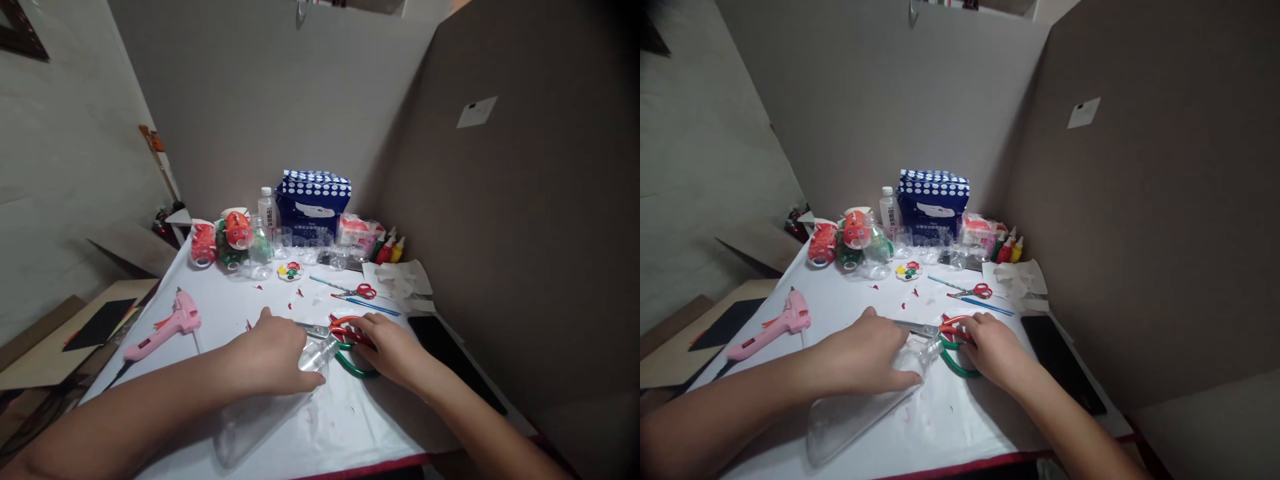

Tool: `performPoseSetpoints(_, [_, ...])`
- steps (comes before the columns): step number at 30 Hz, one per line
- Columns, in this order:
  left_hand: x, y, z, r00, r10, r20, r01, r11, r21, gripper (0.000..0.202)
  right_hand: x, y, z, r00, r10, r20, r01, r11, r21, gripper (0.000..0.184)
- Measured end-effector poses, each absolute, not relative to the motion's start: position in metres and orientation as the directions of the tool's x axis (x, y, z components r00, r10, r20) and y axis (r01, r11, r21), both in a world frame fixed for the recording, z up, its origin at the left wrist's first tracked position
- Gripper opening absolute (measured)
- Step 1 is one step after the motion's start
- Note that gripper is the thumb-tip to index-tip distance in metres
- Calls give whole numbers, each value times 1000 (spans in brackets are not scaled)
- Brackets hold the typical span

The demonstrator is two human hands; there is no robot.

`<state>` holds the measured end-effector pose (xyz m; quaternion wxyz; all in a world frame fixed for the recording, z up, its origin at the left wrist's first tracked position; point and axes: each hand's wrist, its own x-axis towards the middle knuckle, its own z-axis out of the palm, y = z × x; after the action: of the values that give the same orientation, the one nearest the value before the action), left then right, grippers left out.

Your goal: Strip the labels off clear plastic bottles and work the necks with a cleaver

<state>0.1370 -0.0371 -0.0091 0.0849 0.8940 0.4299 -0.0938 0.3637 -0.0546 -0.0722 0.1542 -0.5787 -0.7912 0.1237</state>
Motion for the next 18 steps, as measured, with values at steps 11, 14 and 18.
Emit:
performPoseSetpoints(11, [131,-36,-13,575,791,-208,816,-574,73,56,367,-58,-86,-395,913,104,903,407,-140,47])
performPoseSetpoints(14, [130,-34,-11,576,789,-212,816,-572,86,57,380,-47,-82,-373,917,138,913,389,-118,47])
performPoseSetpoints(18, [132,-30,-15,596,778,-199,803,-580,139,59,406,-22,-77,-303,938,169,935,327,-135,44])
